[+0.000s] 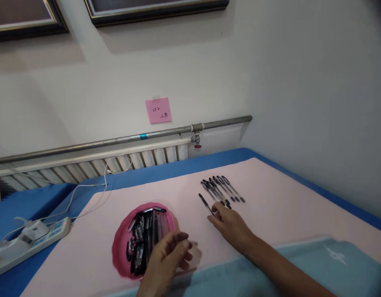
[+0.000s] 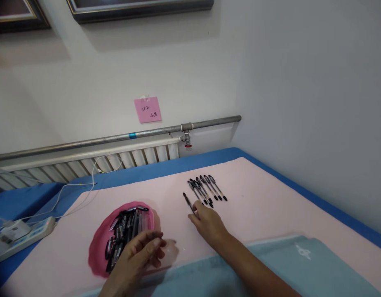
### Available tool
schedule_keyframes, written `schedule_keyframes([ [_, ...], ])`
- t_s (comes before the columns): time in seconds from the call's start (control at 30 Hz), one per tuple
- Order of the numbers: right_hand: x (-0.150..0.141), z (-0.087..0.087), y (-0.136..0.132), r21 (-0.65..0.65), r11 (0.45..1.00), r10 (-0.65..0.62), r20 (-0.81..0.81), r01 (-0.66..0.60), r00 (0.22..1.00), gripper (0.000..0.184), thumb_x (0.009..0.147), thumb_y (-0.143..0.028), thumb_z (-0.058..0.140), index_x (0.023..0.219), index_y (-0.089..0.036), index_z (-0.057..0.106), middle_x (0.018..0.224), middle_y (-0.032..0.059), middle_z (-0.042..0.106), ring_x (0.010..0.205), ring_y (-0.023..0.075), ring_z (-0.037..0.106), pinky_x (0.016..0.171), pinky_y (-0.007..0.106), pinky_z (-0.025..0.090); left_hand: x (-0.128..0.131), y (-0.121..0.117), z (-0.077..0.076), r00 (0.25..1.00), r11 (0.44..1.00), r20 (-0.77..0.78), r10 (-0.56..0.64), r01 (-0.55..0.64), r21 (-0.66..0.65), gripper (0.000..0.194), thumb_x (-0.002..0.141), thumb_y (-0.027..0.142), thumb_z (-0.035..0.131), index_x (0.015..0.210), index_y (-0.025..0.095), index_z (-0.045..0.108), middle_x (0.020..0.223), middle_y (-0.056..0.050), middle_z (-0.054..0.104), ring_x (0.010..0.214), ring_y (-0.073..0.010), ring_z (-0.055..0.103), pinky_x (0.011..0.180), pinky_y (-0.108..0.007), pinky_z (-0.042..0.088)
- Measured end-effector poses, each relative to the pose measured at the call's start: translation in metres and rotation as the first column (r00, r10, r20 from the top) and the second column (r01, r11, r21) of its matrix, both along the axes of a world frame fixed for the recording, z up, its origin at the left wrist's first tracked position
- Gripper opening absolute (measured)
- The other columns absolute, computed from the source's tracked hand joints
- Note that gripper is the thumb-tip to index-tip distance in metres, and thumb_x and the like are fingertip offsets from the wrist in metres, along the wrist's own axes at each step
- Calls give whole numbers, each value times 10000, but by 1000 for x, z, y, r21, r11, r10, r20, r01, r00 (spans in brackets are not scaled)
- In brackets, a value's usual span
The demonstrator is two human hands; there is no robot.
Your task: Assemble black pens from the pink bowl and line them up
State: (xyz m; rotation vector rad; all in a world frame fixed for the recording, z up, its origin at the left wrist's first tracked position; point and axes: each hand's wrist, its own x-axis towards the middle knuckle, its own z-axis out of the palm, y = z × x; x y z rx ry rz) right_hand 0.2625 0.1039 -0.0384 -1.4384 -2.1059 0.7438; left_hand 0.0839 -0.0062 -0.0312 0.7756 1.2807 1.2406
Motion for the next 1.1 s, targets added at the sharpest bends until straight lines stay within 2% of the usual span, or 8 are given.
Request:
schedule_keyframes([
  [0.2, 12, -1, 3, 66, 998, 13, 166, -24, 986, 74, 805, -265, 483, 790, -199, 515, 665, 19, 577, 612, 188, 538, 544, 251, 322, 3, 0, 0, 1000, 1000, -8, 8, -9, -18, 476, 574, 502, 714, 865, 135, 631, 779, -69, 668, 596, -109, 551, 533, -236, 426],
  [0.37, 20, -2, -11, 54, 991, 108, 239, -124, 965, 212, 733, -88, 470, 879, -197, 580, 797, 43, 647, 728, 194, 595, 611, 250, 384, 2, 0, 4, 998, 999, -59, -29, 27, -32, 505, 563, 532, 708, 861, 134, 624, 768, -66, 664, 604, -111, 548, 523, -223, 415],
  [0.53, 17, -8, 1, 65, 989, 114, 267, -136, 957, 231, 809, -56, 431, 874, -172, 620, 837, 65, 672, 801, 196, 619, 684, 271, 434, 4, -1, 4, 989, 995, -123, -84, 77, -64, 508, 567, 546, 697, 841, 125, 625, 728, -51, 629, 614, -116, 553, 526, -218, 409],
  [0.73, 15, -11, 26, 123, 990, 33, 278, -70, 960, 175, 888, -235, 521, 1026, -150, 587, 1039, 56, 631, 930, 191, 600, 824, 392, 465, 8, -1, -2, 983, 993, -149, -110, 104, -48, 452, 601, 515, 682, 824, 127, 619, 727, -52, 632, 599, -109, 544, 522, -215, 396],
  [0.83, 15, -8, 28, 136, 987, 42, 266, -81, 963, 210, 864, -103, 443, 998, -146, 598, 1033, 103, 648, 974, 213, 589, 836, 337, 430, 13, -2, 1, 977, 993, -177, -116, 112, -33, 387, 626, 477, 669, 785, 125, 631, 669, -47, 627, 590, -117, 554, 522, -217, 390],
  [0.9, 13, -6, 22, 133, 985, 69, 252, -105, 965, 223, 853, -123, 402, 951, -157, 600, 964, 104, 667, 910, 236, 606, 773, 334, 431, 9, -2, 6, 981, 993, -156, -117, 115, -17, 359, 624, 454, 670, 760, 124, 631, 646, -40, 626, 529, -103, 537, 496, -215, 377],
  [0.97, 11, -4, 12, 121, 985, 96, 233, -126, 968, 228, 860, -162, 365, 895, -172, 590, 880, 96, 672, 822, 244, 618, 697, 329, 428, -4, -2, 13, 991, 998, -121, -54, 57, 18, 353, 622, 446, 665, 774, 129, 623, 625, -17, 614, 451, -77, 489, 455, -206, 353],
  [1.1, 3, -4, -12, 74, 975, 192, 192, -209, 963, 205, 846, -202, 372, 734, -216, 544, 677, 27, 633, 624, 201, 593, 556, 278, 391, -53, -2, 24, 938, 948, -148, 315, -303, 95, 317, 648, 430, 649, 789, 154, 583, 581, 37, 564, 441, -57, 436, 450, -188, 338],
])
